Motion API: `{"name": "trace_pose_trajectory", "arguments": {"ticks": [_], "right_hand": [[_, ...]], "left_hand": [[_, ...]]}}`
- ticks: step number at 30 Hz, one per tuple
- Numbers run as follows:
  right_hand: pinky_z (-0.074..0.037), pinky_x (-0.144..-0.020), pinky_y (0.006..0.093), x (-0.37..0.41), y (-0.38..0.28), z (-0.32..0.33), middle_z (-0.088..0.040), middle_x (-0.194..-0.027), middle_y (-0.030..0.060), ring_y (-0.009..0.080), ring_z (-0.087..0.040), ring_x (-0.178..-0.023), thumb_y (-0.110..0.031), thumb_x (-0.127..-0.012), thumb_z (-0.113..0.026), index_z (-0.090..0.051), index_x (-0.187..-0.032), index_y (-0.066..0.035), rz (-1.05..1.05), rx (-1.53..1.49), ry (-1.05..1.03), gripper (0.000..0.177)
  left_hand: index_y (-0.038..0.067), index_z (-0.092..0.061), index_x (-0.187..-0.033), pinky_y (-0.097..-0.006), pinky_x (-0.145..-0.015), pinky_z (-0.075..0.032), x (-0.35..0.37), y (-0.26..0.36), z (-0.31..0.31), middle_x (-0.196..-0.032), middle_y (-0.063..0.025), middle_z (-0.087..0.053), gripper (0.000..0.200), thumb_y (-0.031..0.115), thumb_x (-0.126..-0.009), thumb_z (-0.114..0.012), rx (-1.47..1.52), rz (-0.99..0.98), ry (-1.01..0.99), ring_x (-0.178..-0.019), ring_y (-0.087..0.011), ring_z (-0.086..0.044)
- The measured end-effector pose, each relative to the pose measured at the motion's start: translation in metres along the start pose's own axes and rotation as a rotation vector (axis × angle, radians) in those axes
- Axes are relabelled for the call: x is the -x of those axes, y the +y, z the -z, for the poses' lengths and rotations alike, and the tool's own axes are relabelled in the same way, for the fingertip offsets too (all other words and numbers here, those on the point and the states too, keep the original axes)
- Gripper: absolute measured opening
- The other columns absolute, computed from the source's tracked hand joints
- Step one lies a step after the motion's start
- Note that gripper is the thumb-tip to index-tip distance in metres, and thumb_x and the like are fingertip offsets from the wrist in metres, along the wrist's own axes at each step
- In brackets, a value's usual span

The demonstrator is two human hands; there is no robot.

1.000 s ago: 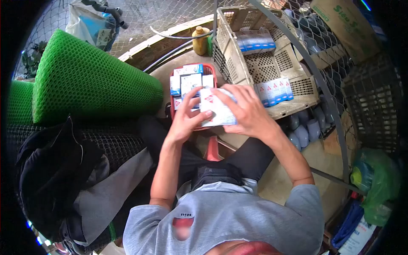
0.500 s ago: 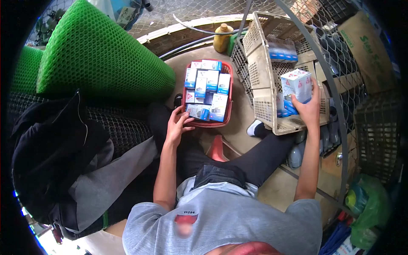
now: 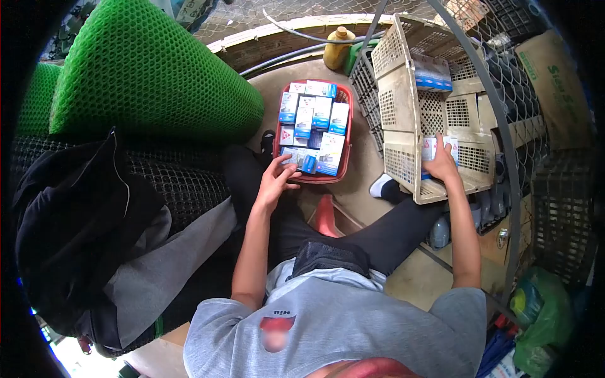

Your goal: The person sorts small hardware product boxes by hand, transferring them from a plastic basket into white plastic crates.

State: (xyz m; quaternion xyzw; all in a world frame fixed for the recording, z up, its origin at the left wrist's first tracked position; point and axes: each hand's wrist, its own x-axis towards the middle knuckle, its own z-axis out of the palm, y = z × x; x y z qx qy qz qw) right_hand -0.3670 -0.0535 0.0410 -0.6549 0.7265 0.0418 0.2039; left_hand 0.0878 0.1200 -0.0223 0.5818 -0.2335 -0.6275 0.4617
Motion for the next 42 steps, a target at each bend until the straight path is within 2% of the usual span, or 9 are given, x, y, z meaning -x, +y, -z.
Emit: {"name": "trace_pose_trajectory", "arguments": {"ticks": [7, 12, 19, 23, 25, 26, 35, 37, 42], "right_hand": [[-0.048, -0.109, 0.0456, -0.061, 0.050, -0.008, -0.053, -0.141, 0.0325, 0.0434, -0.058, -0.129, -0.044, -0.070, -0.092, -0.026, -0.158, -0.002, 0.111, -0.287, -0.185, 0.118], [-0.057, -0.088, 0.0324, -0.053, 0.048, 0.000, -0.069, -0.116, 0.0149, 0.0194, -0.068, -0.104, -0.024, -0.076, -0.094, -0.044, -0.134, -0.004, 0.038, -0.648, -0.227, 0.079], [-0.057, -0.088, 0.0354, -0.053, 0.052, 0.003, -0.068, -0.119, 0.0146, 0.0208, -0.068, -0.106, -0.020, -0.071, -0.096, -0.044, -0.135, -0.005, 0.131, -0.639, -0.273, 0.084], [-0.050, -0.106, 0.0424, -0.042, 0.023, 0.025, -0.063, -0.131, 0.0223, 0.0332, -0.063, -0.121, -0.024, -0.067, -0.094, -0.042, -0.146, -0.004, 0.075, -0.327, -0.308, 0.097], [-0.042, -0.116, 0.0448, -0.030, 0.015, 0.023, -0.057, -0.141, 0.0260, 0.0399, -0.052, -0.135, -0.023, -0.068, -0.087, -0.043, -0.151, -0.005, 0.512, 0.024, 0.044, 0.095], [-0.037, -0.119, 0.0467, -0.044, 0.033, 0.006, -0.052, -0.147, 0.0248, 0.0427, -0.042, -0.143, -0.021, -0.071, -0.082, -0.049, -0.148, -0.007, 0.518, -0.118, -0.063, 0.085], [-0.041, -0.115, 0.0402, -0.036, 0.018, 0.018, -0.052, -0.149, 0.0192, 0.0350, -0.053, -0.136, -0.013, -0.083, -0.076, -0.056, -0.142, -0.004, 0.368, -0.283, -0.163, 0.063], [-0.042, -0.113, 0.0414, -0.036, 0.022, 0.009, -0.061, -0.138, 0.0204, 0.0337, -0.057, -0.131, -0.025, -0.089, -0.078, -0.056, -0.142, -0.002, 0.451, -0.296, 0.384, 0.062], [-0.050, -0.104, 0.0371, -0.048, 0.061, -0.001, -0.069, -0.126, 0.0174, 0.0222, -0.066, -0.114, -0.016, -0.093, -0.079, -0.056, -0.135, 0.010, -0.093, -0.660, -0.175, 0.054]], "left_hand": [[0.007, -0.050, -0.148, -0.0381, -0.086, -0.061, -0.008, -0.003, 0.004, -0.129, -0.0139, -0.066, 0.052, 0.025, -0.103, -0.067, 0.012, 0.037, -0.006, -0.114, -0.0230, -0.069], [0.006, -0.052, -0.146, -0.0341, -0.083, -0.060, -0.014, -0.006, 0.005, -0.126, -0.0154, -0.067, 0.052, 0.024, -0.101, -0.070, 0.030, 0.042, -0.013, -0.111, -0.0225, -0.071], [0.006, -0.053, -0.146, -0.0358, -0.087, -0.058, -0.020, -0.005, 0.002, -0.126, -0.0128, -0.069, 0.052, 0.027, -0.101, -0.070, -0.027, 0.071, -0.027, -0.111, -0.0214, -0.070], [0.006, -0.055, -0.143, -0.0347, -0.086, -0.057, -0.037, -0.012, 0.000, -0.125, -0.0118, -0.069, 0.049, 0.025, -0.101, -0.069, -0.083, 0.080, -0.039, -0.109, -0.0203, -0.069], [0.005, -0.056, -0.143, -0.0345, -0.086, -0.057, -0.047, -0.013, -0.004, -0.125, -0.0115, -0.069, 0.048, 0.025, -0.101, -0.069, -0.112, 0.092, -0.044, -0.109, -0.0201, -0.069], [0.005, -0.056, -0.143, -0.0348, -0.085, -0.057, -0.054, -0.013, -0.006, -0.124, -0.0114, -0.069, 0.048, 0.025, -0.101, -0.069, -0.118, 0.072, -0.059, -0.109, -0.0201, -0.069], [0.005, -0.060, -0.137, -0.0372, -0.085, -0.057, -0.156, -0.024, -0.024, -0.124, -0.0123, -0.069, 0.043, 0.025, -0.099, -0.069, -0.157, 0.154, -0.081, -0.111, -0.0221, -0.068], [0.003, -0.059, -0.138, -0.0367, -0.082, -0.058, -0.203, -0.060, -0.013, -0.124, -0.0165, -0.070, 0.057, 0.030, -0.090, -0.076, -0.354, 0.192, 0.086, -0.107, -0.0245, -0.070], [-0.002, -0.058, -0.136, -0.0428, -0.097, -0.053, -0.264, -0.110, 0.007, -0.128, -0.0240, -0.066, 0.069, 0.033, -0.081, -0.078, -0.768, 0.050, 0.353, -0.114, -0.0354, -0.067]]}}
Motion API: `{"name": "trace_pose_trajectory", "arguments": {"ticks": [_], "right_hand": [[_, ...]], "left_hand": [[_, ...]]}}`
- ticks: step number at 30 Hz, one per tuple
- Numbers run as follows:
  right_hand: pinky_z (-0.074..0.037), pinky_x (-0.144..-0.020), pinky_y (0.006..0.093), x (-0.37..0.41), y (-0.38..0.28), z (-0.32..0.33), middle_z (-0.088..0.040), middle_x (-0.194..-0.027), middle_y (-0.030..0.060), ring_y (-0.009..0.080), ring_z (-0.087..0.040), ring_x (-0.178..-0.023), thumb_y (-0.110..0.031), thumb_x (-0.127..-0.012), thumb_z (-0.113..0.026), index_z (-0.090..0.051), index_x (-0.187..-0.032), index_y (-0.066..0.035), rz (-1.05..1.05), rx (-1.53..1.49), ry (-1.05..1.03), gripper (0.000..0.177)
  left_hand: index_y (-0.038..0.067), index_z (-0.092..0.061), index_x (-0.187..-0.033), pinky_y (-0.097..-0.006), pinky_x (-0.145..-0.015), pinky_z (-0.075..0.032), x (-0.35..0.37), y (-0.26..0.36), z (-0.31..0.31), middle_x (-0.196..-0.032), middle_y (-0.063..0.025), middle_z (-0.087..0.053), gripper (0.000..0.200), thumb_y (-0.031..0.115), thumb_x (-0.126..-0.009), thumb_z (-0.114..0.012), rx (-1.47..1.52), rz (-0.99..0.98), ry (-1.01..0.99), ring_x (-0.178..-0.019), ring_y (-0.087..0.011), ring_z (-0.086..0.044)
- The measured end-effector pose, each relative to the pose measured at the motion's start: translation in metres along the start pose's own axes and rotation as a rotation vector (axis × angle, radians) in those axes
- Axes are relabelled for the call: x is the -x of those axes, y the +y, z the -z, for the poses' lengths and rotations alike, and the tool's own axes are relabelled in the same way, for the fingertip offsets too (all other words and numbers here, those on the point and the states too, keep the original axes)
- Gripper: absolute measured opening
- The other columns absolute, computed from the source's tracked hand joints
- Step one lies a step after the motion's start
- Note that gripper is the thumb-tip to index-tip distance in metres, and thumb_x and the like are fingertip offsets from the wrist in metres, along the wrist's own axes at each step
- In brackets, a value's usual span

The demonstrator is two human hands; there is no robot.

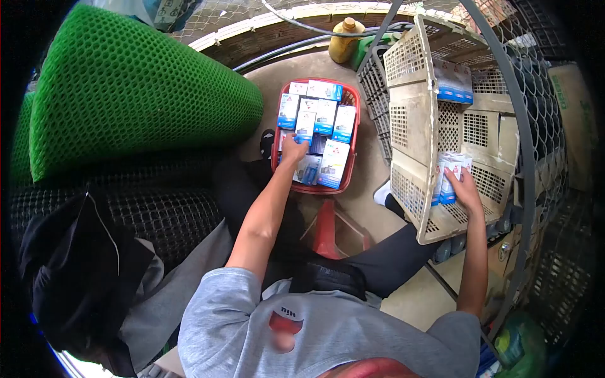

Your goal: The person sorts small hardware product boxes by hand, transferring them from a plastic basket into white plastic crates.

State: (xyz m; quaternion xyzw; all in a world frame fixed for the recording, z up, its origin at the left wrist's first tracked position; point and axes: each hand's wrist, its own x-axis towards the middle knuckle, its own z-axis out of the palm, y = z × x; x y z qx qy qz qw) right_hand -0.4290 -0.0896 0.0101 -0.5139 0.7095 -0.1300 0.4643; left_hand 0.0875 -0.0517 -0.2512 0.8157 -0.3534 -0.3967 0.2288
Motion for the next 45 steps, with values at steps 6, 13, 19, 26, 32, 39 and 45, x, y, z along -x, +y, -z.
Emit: {"name": "trace_pose_trajectory", "arguments": {"ticks": [6, 13, 19, 26, 32, 39, 45], "right_hand": [[-0.055, -0.092, 0.0296, 0.004, -0.001, -0.002, -0.072, -0.119, 0.0128, 0.0161, -0.069, -0.106, -0.003, -0.094, -0.074, -0.060, -0.127, 0.007, 0.098, -0.146, -0.059, 0.037], [-0.056, -0.086, 0.0280, 0.014, -0.034, 0.003, -0.073, -0.117, 0.0109, 0.0145, -0.070, -0.100, -0.003, -0.098, -0.068, -0.059, -0.129, 0.005, -0.073, -0.182, -0.187, 0.034], [-0.056, -0.087, 0.0307, 0.014, -0.004, 0.006, -0.071, -0.117, 0.0102, 0.0150, -0.069, -0.099, -0.009, -0.102, -0.064, -0.058, -0.132, 0.005, 0.011, -0.018, -0.316, 0.034], [-0.053, -0.100, 0.0392, 0.019, 0.010, 0.015, -0.069, -0.129, 0.0213, 0.0308, -0.069, -0.117, -0.016, -0.098, -0.068, -0.048, -0.147, 0.005, 0.202, 0.263, -0.268, 0.057], [-0.049, -0.107, 0.0393, 0.132, -0.096, -0.025, -0.068, -0.133, 0.0182, 0.0298, -0.065, -0.126, -0.005, -0.097, -0.064, -0.052, -0.146, 0.001, 0.554, 0.191, 0.420, 0.051], [-0.055, -0.099, 0.0403, 0.212, -0.144, -0.118, -0.064, -0.135, 0.0201, 0.0279, -0.067, -0.122, -0.017, -0.088, -0.081, -0.038, -0.159, -0.005, 0.634, -0.370, 0.123, 0.084], [-0.057, -0.097, 0.0445, 0.204, -0.119, -0.129, -0.054, -0.143, 0.0280, 0.0326, -0.060, -0.129, -0.006, -0.088, -0.078, -0.021, -0.166, -0.009, 0.581, -0.490, 0.213, 0.096]], "left_hand": [[-0.002, -0.039, -0.136, -0.0475, -0.101, -0.051, -0.007, 0.017, -0.014, -0.127, -0.0276, -0.064, 0.090, 0.024, -0.070, -0.095, -0.052, -0.019, 0.093, -0.119, -0.0412, -0.063], [0.002, -0.039, -0.132, -0.0510, -0.097, -0.053, 0.005, 0.038, -0.013, -0.121, -0.0272, -0.067, 0.084, 0.023, -0.072, -0.094, -0.171, 0.106, 0.103, -0.115, -0.0434, -0.066], [0.004, -0.046, -0.131, -0.0508, -0.095, -0.054, 0.008, 0.024, -0.013, -0.116, -0.0243, -0.071, 0.082, 0.028, -0.069, -0.094, -0.207, 0.032, 0.122, -0.111, -0.0427, -0.068], [-0.005, -0.059, -0.130, -0.0431, -0.093, -0.056, 0.046, 0.020, 0.012, -0.118, -0.0213, -0.073, 0.079, 0.033, -0.069, -0.093, 0.013, 0.012, 0.221, -0.108, -0.0340, -0.072], [-0.006, -0.047, -0.140, -0.0317, -0.086, -0.057, 0.162, 0.074, 0.063, -0.122, -0.0194, -0.068, 0.061, 0.010, -0.091, -0.080, 0.808, -0.132, 0.040, -0.104, -0.0230, -0.071], [0.000, -0.045, -0.141, -0.0376, -0.099, -0.053, 0.290, 0.159, 0.088, -0.126, -0.0140, -0.062, 0.069, -0.001, -0.083, -0.083, 0.912, -0.313, -0.369, -0.121, -0.0225, -0.061], [0.002, -0.041, -0.149, -0.0374, -0.102, -0.053, 0.336, 0.194, 0.076, -0.140, -0.0133, -0.054, 0.090, 0.008, -0.075, -0.092, 0.650, -0.619, -0.509, -0.122, -0.0223, -0.060]]}}
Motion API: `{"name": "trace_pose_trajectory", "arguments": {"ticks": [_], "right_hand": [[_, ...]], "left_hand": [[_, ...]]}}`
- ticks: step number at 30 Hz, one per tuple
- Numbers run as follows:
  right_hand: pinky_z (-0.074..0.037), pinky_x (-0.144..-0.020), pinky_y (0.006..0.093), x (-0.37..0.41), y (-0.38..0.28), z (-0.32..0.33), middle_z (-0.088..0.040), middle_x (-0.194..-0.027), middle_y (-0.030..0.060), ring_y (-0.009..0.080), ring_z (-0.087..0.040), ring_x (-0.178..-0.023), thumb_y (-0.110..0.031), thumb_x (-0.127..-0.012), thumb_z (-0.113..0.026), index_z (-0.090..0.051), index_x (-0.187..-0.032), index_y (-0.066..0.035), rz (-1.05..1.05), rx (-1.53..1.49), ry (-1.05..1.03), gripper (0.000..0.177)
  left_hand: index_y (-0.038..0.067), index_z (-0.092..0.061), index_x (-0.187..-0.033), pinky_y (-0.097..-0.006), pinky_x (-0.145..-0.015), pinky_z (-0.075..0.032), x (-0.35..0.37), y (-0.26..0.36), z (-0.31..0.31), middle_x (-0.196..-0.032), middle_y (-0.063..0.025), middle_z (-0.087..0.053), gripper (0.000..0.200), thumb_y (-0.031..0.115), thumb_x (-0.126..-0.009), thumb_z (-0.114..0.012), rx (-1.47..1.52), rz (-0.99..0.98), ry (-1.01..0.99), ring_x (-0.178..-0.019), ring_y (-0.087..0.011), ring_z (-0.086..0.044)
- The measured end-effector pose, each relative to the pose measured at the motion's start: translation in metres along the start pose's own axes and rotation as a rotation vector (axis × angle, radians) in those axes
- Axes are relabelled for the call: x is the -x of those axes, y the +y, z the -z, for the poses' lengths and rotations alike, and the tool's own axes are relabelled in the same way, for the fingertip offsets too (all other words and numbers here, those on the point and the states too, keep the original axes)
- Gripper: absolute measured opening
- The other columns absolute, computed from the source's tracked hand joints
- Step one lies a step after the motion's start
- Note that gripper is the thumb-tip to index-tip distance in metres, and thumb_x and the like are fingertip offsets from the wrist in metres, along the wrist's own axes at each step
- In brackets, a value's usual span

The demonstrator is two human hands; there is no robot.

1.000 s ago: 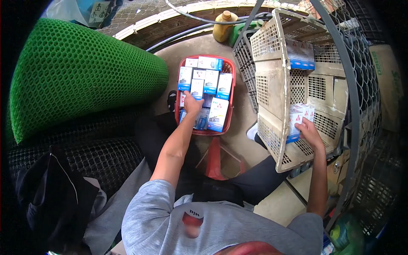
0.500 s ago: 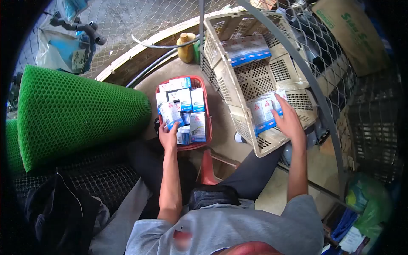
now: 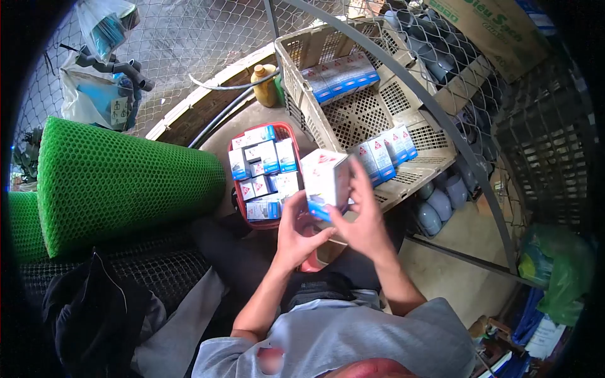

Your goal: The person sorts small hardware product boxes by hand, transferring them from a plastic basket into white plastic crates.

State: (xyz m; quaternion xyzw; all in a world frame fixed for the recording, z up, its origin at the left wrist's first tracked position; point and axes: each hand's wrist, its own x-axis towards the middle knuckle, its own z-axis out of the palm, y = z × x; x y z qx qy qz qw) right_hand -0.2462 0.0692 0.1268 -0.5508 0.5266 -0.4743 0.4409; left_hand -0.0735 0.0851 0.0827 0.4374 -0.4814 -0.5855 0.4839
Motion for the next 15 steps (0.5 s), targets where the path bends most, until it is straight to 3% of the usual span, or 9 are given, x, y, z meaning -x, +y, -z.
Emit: {"name": "trace_pose_trajectory", "arguments": {"ticks": [1, 2, 4, 6, 8, 15], "right_hand": [[-0.059, -0.093, 0.0397, -0.002, -0.009, 0.010, -0.055, -0.140, 0.0247, 0.0289, -0.065, -0.122, 0.000, -0.088, -0.076, -0.018, -0.167, -0.011, -0.059, -0.112, 0.020, 0.098], [-0.061, -0.087, 0.0353, -0.006, -0.009, 0.023, -0.057, -0.135, 0.0212, 0.0267, -0.068, -0.115, 0.002, -0.088, -0.075, -0.015, -0.167, -0.011, -0.062, -0.041, 0.040, 0.100], [-0.061, -0.083, 0.0334, -0.017, 0.003, 0.048, -0.060, -0.130, 0.0193, 0.0258, -0.069, -0.113, 0.006, -0.087, -0.074, -0.015, -0.167, -0.011, -0.029, -0.086, 0.075, 0.100], [-0.058, -0.092, 0.0358, -0.032, 0.009, 0.073, -0.059, -0.131, 0.0187, 0.0255, -0.067, -0.116, 0.007, -0.088, -0.071, -0.019, -0.166, -0.010, 0.017, -0.173, 0.081, 0.095], [-0.055, -0.097, 0.0374, -0.046, 0.011, 0.094, -0.060, -0.130, 0.0181, 0.0253, -0.065, -0.118, 0.007, -0.088, -0.072, -0.020, -0.165, -0.010, 0.026, -0.146, 0.095, 0.094], [-0.055, -0.096, 0.0372, -0.064, 0.018, 0.127, -0.061, -0.131, 0.0192, 0.0248, -0.067, -0.114, 0.001, -0.087, -0.076, -0.022, -0.164, -0.008, 0.003, -0.053, 0.136, 0.095]], "left_hand": [[0.004, -0.043, -0.152, -0.0369, -0.100, -0.054, -0.002, 0.003, 0.004, -0.142, -0.0129, -0.055, 0.088, 0.009, -0.078, -0.090, 0.004, 0.055, -0.063, -0.124, -0.0210, -0.060], [0.003, -0.048, -0.149, -0.0362, -0.100, -0.054, -0.007, 0.008, 0.008, -0.142, -0.0133, -0.057, 0.075, 0.009, -0.084, -0.085, -0.060, 0.015, -0.136, -0.126, -0.0199, -0.059], [0.003, -0.052, -0.147, -0.0357, -0.102, -0.054, -0.008, 0.006, 0.022, -0.138, -0.0131, -0.060, 0.065, 0.010, -0.089, -0.081, -0.118, 0.109, -0.106, -0.128, -0.0202, -0.060], [0.003, -0.055, -0.142, -0.0353, -0.099, -0.056, -0.010, 0.007, 0.039, -0.135, -0.0123, -0.063, 0.055, 0.007, -0.092, -0.077, -0.104, 0.137, -0.063, -0.125, -0.0215, -0.062], [0.002, -0.057, -0.139, -0.0355, -0.097, -0.056, -0.011, -0.018, 0.068, -0.133, -0.0117, -0.064, 0.050, 0.004, -0.093, -0.074, -0.233, 0.041, 0.004, -0.123, -0.0212, -0.063], [0.000, -0.058, -0.138, -0.0339, -0.099, -0.054, 0.002, -0.058, 0.166, -0.131, -0.0132, -0.066, 0.043, 0.003, -0.097, -0.071, -0.259, 0.027, 0.293, -0.117, -0.0200, -0.065]]}}
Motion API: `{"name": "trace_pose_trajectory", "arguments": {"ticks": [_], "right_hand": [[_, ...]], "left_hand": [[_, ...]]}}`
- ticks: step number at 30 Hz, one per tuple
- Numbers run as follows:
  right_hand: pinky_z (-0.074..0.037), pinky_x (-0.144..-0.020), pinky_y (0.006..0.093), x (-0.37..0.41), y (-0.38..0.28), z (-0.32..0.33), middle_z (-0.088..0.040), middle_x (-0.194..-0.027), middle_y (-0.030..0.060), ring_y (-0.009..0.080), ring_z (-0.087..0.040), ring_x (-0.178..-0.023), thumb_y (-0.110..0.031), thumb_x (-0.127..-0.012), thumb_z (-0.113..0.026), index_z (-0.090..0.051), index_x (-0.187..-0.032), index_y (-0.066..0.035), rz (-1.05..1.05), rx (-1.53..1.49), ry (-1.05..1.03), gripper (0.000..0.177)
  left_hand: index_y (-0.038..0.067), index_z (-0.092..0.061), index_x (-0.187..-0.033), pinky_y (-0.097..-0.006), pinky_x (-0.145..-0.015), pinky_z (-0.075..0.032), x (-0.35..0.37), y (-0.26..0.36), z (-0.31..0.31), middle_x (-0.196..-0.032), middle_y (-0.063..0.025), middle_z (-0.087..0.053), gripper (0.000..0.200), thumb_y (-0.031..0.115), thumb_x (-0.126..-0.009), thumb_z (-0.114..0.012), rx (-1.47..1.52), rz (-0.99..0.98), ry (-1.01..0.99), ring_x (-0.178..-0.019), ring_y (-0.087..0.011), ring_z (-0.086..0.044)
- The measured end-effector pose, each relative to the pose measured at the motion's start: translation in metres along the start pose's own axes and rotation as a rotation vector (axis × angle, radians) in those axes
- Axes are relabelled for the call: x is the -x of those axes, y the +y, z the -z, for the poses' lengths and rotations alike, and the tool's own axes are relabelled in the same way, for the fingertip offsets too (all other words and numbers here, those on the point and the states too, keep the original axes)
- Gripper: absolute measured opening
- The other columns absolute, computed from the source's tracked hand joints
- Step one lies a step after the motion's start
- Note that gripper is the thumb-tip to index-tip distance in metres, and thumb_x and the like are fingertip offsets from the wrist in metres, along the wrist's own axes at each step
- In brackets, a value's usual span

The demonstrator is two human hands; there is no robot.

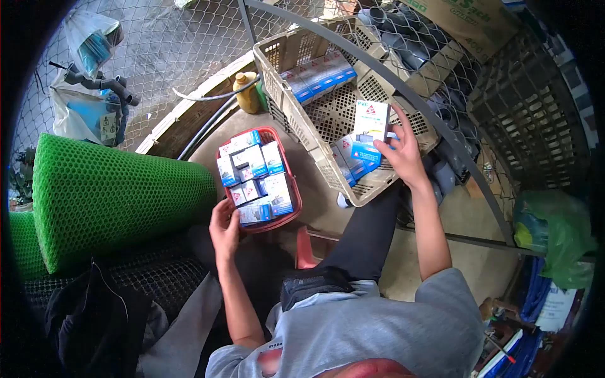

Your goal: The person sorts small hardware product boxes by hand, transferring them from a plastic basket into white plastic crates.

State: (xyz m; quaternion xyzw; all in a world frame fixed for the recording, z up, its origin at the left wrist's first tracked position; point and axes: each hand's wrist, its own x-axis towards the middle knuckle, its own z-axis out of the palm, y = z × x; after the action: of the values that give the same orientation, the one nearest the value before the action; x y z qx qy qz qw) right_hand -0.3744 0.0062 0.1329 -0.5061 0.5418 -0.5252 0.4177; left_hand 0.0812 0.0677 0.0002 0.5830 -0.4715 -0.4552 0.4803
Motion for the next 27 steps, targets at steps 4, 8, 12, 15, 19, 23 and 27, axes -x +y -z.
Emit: {"name": "trace_pose_trajectory", "arguments": {"ticks": [4, 8, 12, 15, 19, 23, 27], "right_hand": [[-0.051, -0.103, 0.0413, -0.030, 0.013, 0.020, -0.060, -0.134, 0.0249, 0.0344, -0.063, -0.123, -0.004, -0.082, -0.076, -0.029, -0.162, -0.010, 0.072, 0.511, -0.023, 0.093], [-0.043, -0.113, 0.0416, -0.072, 0.058, 0.050, -0.056, -0.145, 0.0240, 0.0363, -0.055, -0.135, -0.005, -0.079, -0.076, -0.035, -0.160, -0.015, 0.099, 0.884, -0.096, 0.092], [-0.043, -0.114, 0.0405, -0.090, 0.104, 0.066, -0.055, -0.147, 0.0237, 0.0355, -0.055, -0.136, -0.004, -0.078, -0.076, -0.036, -0.160, -0.013, 0.001, 0.756, -0.198, 0.091], [-0.042, -0.115, 0.0389, -0.090, 0.127, 0.068, -0.054, -0.148, 0.0229, 0.0344, -0.054, -0.137, -0.004, -0.077, -0.077, -0.035, -0.160, -0.011, -0.119, 0.594, -0.307, 0.094], [-0.044, -0.115, 0.0401, -0.070, 0.122, 0.058, -0.056, -0.147, 0.0251, 0.0371, -0.055, -0.137, -0.005, -0.076, -0.079, -0.034, -0.160, -0.012, -0.165, 0.893, -0.443, 0.095], [-0.046, -0.111, 0.0376, -0.072, 0.119, 0.064, -0.056, -0.146, 0.0203, 0.0287, -0.056, -0.131, 0.003, -0.078, -0.074, -0.031, -0.162, -0.014, -0.222, 0.769, -0.488, 0.097], [-0.048, -0.109, 0.0398, -0.062, 0.072, 0.051, -0.060, -0.142, 0.0253, 0.0358, -0.060, -0.131, -0.003, -0.084, -0.070, -0.033, -0.160, -0.012, -0.315, 0.736, -0.410, 0.086]], "left_hand": [[0.000, -0.058, -0.138, -0.0321, -0.096, -0.055, -0.019, -0.026, 0.059, -0.128, -0.0141, -0.068, 0.042, 0.010, -0.100, -0.070, -0.245, 0.006, 0.107, -0.113, -0.0198, -0.067], [-0.002, -0.058, -0.137, -0.0314, -0.090, -0.058, -0.033, -0.047, 0.082, -0.129, -0.0138, -0.067, 0.037, 0.011, -0.103, -0.065, -0.169, 0.044, 0.168, -0.113, -0.0201, -0.068], [-0.002, -0.059, -0.136, -0.0319, -0.089, -0.058, -0.029, -0.048, 0.079, -0.129, -0.0141, -0.067, 0.033, 0.007, -0.104, -0.061, -0.090, 0.047, 0.187, -0.112, -0.0206, -0.069], [-0.001, -0.061, -0.135, -0.0307, -0.090, -0.057, -0.025, -0.042, 0.073, -0.127, -0.0136, -0.068, 0.033, 0.008, -0.103, -0.063, -0.116, 0.046, 0.194, -0.110, -0.0189, -0.069], [-0.001, -0.063, -0.133, -0.0287, -0.089, -0.055, -0.029, -0.041, 0.072, -0.124, -0.0128, -0.070, 0.035, 0.011, -0.101, -0.068, -0.178, 0.043, 0.185, -0.107, -0.0166, -0.068], [0.000, -0.063, -0.133, -0.0279, -0.089, -0.055, -0.031, -0.045, 0.073, -0.123, -0.0126, -0.070, 0.036, 0.013, -0.100, -0.069, -0.187, 0.040, 0.187, -0.107, -0.0162, -0.068], [0.001, -0.062, -0.136, -0.0309, -0.088, -0.056, -0.030, -0.047, 0.074, -0.124, -0.0104, -0.069, 0.035, 0.013, -0.103, -0.065, -0.198, 0.041, 0.172, -0.109, -0.0184, -0.069]]}}
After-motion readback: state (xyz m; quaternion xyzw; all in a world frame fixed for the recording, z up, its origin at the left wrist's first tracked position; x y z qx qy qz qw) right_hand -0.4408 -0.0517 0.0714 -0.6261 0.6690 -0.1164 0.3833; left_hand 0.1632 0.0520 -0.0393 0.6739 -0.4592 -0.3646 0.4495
